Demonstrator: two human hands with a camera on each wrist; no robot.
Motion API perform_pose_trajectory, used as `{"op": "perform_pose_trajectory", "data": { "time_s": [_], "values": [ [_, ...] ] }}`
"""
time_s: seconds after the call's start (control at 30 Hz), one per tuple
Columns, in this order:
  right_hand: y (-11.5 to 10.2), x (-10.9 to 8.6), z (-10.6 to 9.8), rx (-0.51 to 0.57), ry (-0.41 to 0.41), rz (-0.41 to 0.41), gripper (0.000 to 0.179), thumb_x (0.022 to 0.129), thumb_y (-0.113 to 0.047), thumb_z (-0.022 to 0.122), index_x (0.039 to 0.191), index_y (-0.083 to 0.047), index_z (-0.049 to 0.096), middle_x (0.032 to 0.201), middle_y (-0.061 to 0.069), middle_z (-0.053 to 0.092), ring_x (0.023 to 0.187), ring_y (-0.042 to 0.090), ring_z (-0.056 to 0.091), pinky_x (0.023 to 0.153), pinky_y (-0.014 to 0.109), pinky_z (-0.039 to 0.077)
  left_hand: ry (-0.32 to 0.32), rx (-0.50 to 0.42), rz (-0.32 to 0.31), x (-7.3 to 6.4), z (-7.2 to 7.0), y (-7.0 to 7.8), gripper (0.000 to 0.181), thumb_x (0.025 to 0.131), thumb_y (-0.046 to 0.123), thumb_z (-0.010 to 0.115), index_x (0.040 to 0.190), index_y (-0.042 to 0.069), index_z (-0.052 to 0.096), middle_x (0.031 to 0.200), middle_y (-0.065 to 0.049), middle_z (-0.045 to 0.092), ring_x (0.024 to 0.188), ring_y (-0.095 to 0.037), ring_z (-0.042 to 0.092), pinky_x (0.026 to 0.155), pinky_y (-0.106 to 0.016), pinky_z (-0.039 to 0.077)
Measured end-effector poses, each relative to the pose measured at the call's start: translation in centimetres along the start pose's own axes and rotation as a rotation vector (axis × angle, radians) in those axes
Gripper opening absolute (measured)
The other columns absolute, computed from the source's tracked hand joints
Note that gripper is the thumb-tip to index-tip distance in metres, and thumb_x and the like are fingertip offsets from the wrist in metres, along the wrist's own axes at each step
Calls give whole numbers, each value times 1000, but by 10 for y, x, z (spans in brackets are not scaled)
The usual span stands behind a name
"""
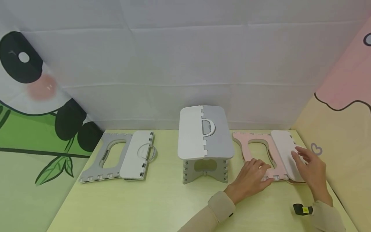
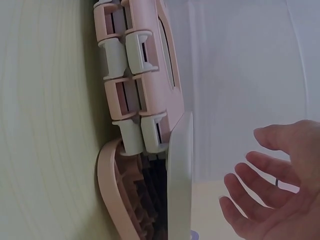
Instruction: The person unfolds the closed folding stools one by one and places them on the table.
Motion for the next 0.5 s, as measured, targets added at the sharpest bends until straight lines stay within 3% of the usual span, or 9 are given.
{"op": "perform_pose_trajectory", "data": {
  "time_s": [0.5],
  "values": [
    [16, 8, -3, -48, -25, 16, 37, 101, -22, 66, 125, 7, 67, 118, 33, 67, 86, -27, 33, 72, 1, 36, -55, 27, -21, 3, 11, 3, 40, 102, 50, 61, 130, 22, 68, 123, 7, 62, 109, -6, 56, 97, -18, 43]
  ]
}}
Point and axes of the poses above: each hand's wrist, its own x-axis towards the middle knuckle, its own z-axis out of the palm, y = z × x, the point moved 5 cm from there along x, towards the middle knuckle
